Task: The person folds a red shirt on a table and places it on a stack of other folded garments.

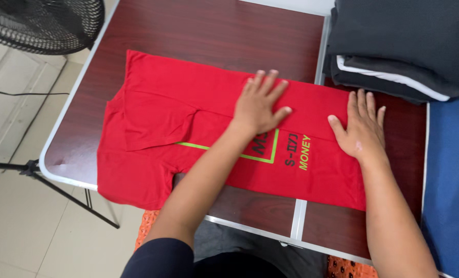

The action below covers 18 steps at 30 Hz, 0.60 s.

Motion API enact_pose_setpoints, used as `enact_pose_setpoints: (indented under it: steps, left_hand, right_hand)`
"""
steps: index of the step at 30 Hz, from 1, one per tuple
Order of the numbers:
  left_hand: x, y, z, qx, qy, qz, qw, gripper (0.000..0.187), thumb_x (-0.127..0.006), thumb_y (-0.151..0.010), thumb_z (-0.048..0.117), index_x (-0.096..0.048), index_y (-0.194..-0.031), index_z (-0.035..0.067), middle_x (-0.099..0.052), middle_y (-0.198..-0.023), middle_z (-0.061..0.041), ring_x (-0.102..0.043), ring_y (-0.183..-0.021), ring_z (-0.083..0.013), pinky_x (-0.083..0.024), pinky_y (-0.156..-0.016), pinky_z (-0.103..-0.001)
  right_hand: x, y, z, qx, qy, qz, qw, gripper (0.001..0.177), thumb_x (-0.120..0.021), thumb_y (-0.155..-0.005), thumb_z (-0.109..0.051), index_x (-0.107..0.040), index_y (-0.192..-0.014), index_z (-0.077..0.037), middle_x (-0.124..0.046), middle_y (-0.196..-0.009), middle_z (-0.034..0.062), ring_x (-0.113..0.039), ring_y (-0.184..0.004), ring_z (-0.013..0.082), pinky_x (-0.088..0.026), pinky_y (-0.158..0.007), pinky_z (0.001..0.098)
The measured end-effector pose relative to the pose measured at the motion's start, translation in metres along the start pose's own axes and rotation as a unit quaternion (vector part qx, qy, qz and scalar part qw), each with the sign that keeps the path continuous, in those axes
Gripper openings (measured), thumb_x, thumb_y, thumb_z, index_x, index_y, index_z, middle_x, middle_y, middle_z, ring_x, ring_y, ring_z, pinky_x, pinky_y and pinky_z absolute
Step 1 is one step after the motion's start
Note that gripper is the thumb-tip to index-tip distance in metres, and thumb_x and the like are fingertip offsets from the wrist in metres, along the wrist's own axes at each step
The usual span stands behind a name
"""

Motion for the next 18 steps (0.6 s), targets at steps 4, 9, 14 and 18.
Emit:
enact_pose_setpoints:
  steps: [4,9,14,18]
  left_hand:
    - [0.009,0.009,-0.065,0.091,-0.014,0.001,0.996,0.083,-0.035,-0.096,0.073,-0.027,-0.163,0.025,-0.015,-0.170,-0.014,-0.009,-0.156,-0.0379,-0.012,-0.126,-0.050]
    - [0.019,0.009,-0.142,0.197,-0.059,-0.043,0.978,0.088,-0.026,-0.096,0.076,-0.017,-0.164,0.022,-0.008,-0.171,-0.009,-0.003,-0.156,-0.0345,-0.008,-0.124,-0.050]
    - [0.039,0.042,-0.214,0.240,-0.064,-0.041,0.968,0.082,-0.025,-0.098,0.074,-0.017,-0.164,0.027,-0.008,-0.173,-0.004,-0.003,-0.158,-0.0308,-0.007,-0.127,-0.050]
    - [0.064,0.078,-0.266,0.271,-0.098,-0.026,0.957,0.079,-0.024,-0.099,0.070,-0.018,-0.165,0.027,-0.009,-0.173,-0.002,-0.006,-0.159,-0.0249,-0.008,-0.126,-0.055]
  right_hand:
    - [0.000,0.001,0.001,0.006,-0.004,0.002,1.000,0.088,-0.049,-0.099,-0.053,-0.026,-0.160,0.005,-0.020,-0.169,0.0249,-0.010,-0.158,0.0377,-0.005,-0.124,0.0609]
    - [-0.003,0.000,0.003,0.004,-0.001,-0.001,1.000,0.088,-0.049,-0.098,-0.055,-0.026,-0.160,0.004,-0.020,-0.168,0.0246,-0.009,-0.158,0.0373,-0.006,-0.123,0.0614]
    - [-0.003,0.001,0.004,0.004,0.001,-0.003,1.000,0.088,-0.048,-0.098,-0.055,-0.026,-0.160,0.003,-0.020,-0.169,0.0241,-0.009,-0.158,0.0370,-0.006,-0.123,0.0621]
    - [-0.002,0.001,0.002,0.004,-0.002,-0.003,1.000,0.088,-0.048,-0.098,-0.055,-0.026,-0.160,0.003,-0.020,-0.169,0.0240,-0.009,-0.158,0.0366,-0.006,-0.123,0.0620]
Point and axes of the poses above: each hand's wrist, its own y-axis away from the middle knuckle, its own x-axis out of the back of the hand, z = x × y, the point moved 7 cm from there along -y, towards the middle knuckle
